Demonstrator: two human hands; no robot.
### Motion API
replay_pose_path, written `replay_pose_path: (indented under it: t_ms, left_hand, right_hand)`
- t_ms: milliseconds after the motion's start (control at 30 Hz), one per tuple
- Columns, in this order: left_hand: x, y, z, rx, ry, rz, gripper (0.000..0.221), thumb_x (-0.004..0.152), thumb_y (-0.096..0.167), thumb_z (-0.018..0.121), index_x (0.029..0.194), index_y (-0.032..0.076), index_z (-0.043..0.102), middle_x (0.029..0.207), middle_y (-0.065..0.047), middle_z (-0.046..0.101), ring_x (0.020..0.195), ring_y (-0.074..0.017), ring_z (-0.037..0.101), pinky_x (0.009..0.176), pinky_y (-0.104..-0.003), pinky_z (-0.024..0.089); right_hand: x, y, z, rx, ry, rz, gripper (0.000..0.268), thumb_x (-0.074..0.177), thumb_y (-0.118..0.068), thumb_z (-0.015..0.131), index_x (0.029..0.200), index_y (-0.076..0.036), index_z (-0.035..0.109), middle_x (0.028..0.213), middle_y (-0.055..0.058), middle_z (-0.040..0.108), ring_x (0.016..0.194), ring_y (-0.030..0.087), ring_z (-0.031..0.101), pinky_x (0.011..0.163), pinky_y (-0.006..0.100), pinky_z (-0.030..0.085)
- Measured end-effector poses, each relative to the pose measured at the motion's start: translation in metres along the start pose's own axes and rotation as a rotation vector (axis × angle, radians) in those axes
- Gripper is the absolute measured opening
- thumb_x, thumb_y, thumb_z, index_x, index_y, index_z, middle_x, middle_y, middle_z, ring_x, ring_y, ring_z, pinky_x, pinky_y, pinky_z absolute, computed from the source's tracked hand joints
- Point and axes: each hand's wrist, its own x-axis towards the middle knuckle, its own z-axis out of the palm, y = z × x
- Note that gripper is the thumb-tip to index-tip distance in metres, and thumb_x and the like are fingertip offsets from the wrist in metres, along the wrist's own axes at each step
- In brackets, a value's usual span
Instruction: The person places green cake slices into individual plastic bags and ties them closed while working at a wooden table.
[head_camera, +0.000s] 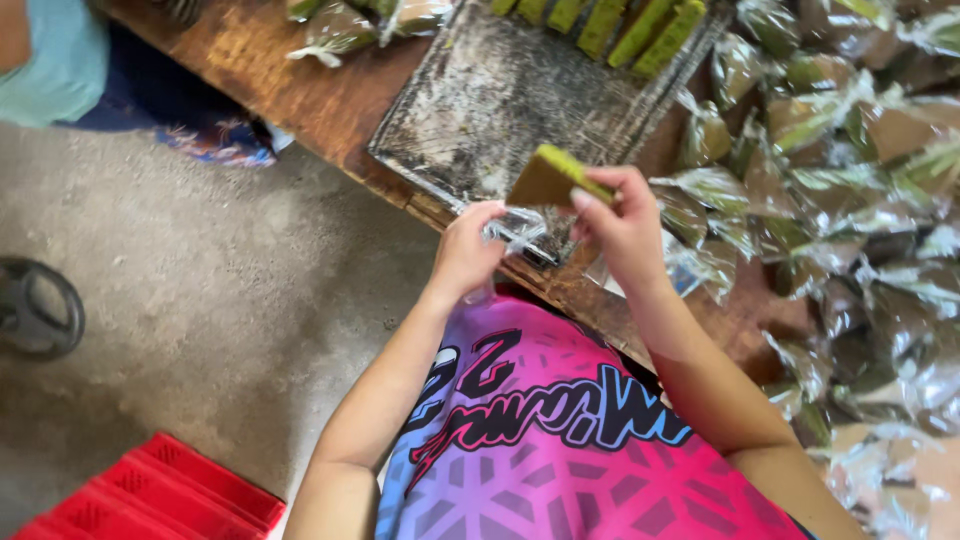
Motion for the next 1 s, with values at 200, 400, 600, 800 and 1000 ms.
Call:
replay_pose_path:
  t_ms: [200, 400, 600, 800, 1000]
  left_hand:
    - [0.017, 0.045, 0.015, -0.100, -0.236, 0.303, 0.059, 0.074, 0.001, 0.060, 0.133, 0.000, 0.061, 0.141, -0.019, 0.061, 0.132, -0.0339, 0.060, 0.113, -0.038, 0.046]
    - [0.018, 0.088, 0.007, 0.052, -0.485, 0.455, 0.057, 0.079, 0.005, 0.067, 0.136, 0.003, 0.060, 0.146, -0.015, 0.058, 0.133, -0.0356, 0.060, 0.110, -0.040, 0.048]
    - [0.031, 0.091, -0.011, 0.472, -0.329, 0.293, 0.050, 0.078, 0.025, 0.083, 0.119, 0.004, 0.064, 0.140, -0.012, 0.060, 0.090, -0.0393, 0.069, 0.077, -0.047, 0.054]
    - [0.028, 0.077, -0.022, -0.040, -0.677, 0.225, 0.033, 0.078, 0.023, 0.084, 0.100, 0.008, 0.063, 0.084, -0.007, 0.072, 0.075, -0.0307, 0.072, 0.072, -0.042, 0.057]
    - [0.053, 0.077, 0.001, 0.613, -0.664, 0.376, 0.012, 0.088, 0.025, 0.074, 0.095, 0.015, 0.074, 0.084, -0.012, 0.071, 0.082, -0.0350, 0.069, 0.073, -0.048, 0.052]
  right_hand:
    - [-0.057, -0.022, 0.001, -0.744, -0.072, -0.121, 0.035, 0.089, -0.019, 0.080, 0.120, -0.006, 0.068, 0.081, 0.008, 0.074, 0.065, 0.013, 0.068, 0.059, 0.027, 0.053]
    - [-0.062, -0.025, -0.008, -0.966, -0.125, 0.025, 0.030, 0.092, -0.027, 0.079, 0.115, -0.010, 0.071, 0.069, 0.013, 0.069, 0.060, 0.027, 0.066, 0.056, 0.038, 0.048]
    - [-0.062, -0.015, -0.017, -1.061, -0.065, -0.243, 0.028, 0.086, -0.027, 0.080, 0.080, -0.006, 0.062, 0.071, 0.011, 0.062, 0.063, 0.030, 0.065, 0.056, 0.040, 0.047]
    - [-0.053, -0.034, -0.033, -0.733, -0.146, 0.034, 0.024, 0.093, -0.012, 0.072, 0.084, -0.003, 0.052, 0.069, 0.011, 0.056, 0.067, 0.021, 0.062, 0.059, 0.033, 0.047]
    - [-0.004, -0.051, -0.028, -0.986, -0.218, -0.203, 0.014, 0.090, -0.011, 0.072, 0.103, -0.009, 0.069, 0.078, 0.007, 0.071, 0.072, 0.019, 0.070, 0.066, 0.033, 0.052]
